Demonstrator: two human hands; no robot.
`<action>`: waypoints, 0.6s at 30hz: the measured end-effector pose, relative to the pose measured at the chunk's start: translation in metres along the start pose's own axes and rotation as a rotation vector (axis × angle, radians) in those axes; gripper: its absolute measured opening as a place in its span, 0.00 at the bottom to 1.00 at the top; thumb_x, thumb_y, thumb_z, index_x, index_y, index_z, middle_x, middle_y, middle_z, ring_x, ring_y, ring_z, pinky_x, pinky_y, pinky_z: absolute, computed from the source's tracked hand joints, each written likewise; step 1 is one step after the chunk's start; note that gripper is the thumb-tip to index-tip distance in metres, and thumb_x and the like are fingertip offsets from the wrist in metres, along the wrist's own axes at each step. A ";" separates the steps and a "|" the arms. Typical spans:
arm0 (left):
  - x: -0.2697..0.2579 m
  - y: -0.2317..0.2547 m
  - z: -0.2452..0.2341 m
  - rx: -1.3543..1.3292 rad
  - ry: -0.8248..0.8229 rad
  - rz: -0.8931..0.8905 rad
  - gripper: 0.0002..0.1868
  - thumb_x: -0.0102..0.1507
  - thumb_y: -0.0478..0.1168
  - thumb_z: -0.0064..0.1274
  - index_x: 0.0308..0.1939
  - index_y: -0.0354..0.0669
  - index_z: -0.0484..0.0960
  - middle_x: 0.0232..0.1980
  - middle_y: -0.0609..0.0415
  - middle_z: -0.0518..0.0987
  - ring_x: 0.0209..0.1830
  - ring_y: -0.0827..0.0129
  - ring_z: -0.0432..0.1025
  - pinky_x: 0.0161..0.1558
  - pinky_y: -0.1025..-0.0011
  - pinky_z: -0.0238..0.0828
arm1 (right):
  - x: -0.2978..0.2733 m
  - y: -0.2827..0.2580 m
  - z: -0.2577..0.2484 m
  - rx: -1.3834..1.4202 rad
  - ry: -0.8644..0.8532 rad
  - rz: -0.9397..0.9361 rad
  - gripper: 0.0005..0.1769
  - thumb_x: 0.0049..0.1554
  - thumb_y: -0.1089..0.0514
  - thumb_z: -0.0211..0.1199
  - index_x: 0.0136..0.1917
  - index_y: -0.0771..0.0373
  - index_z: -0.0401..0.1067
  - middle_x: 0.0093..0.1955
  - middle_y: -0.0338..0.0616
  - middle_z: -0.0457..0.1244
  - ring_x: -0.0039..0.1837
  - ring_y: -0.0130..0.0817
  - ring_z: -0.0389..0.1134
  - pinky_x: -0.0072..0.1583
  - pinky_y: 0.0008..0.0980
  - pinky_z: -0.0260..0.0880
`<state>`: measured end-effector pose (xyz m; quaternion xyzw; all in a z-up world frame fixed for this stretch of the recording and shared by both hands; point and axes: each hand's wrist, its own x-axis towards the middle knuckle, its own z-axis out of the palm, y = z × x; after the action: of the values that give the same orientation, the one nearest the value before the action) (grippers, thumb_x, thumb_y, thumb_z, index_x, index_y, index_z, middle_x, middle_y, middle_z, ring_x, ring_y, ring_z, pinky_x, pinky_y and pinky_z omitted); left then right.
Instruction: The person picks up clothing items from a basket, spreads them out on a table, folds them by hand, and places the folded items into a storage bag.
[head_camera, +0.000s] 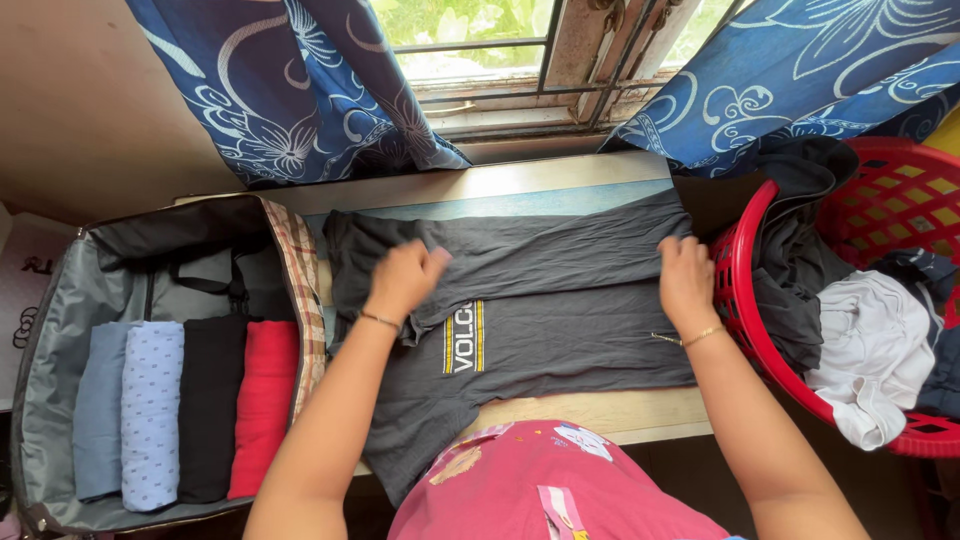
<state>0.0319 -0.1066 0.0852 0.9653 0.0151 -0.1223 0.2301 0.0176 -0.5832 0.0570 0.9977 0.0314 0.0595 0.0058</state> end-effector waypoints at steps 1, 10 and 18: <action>0.016 -0.010 0.000 0.120 0.174 0.064 0.20 0.69 0.57 0.49 0.44 0.44 0.81 0.51 0.47 0.81 0.52 0.53 0.76 0.55 0.51 0.69 | 0.003 0.007 0.011 -0.036 0.026 0.067 0.12 0.63 0.65 0.56 0.60 0.65 0.68 0.57 0.56 0.62 0.61 0.53 0.64 0.58 0.49 0.68; 0.084 -0.132 0.020 0.441 0.592 0.317 0.14 0.70 0.45 0.51 0.53 0.41 0.82 0.52 0.49 0.81 0.56 0.57 0.73 0.66 0.54 0.60 | 0.017 0.053 0.050 -0.014 -0.111 0.313 0.11 0.65 0.69 0.54 0.60 0.77 0.69 0.56 0.67 0.67 0.55 0.58 0.74 0.58 0.46 0.77; 0.083 -0.149 0.028 0.760 0.500 -0.112 0.09 0.71 0.39 0.48 0.48 0.43 0.83 0.42 0.49 0.82 0.49 0.59 0.72 0.63 0.55 0.58 | 0.024 0.048 0.055 -0.241 -0.343 0.310 0.12 0.56 0.67 0.61 0.52 0.72 0.79 0.64 0.76 0.62 0.53 0.54 0.75 0.52 0.42 0.77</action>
<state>0.0928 0.0123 -0.0244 0.9789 0.0762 0.1052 -0.1580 0.0505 -0.6304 0.0064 0.9782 -0.1306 -0.1070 0.1208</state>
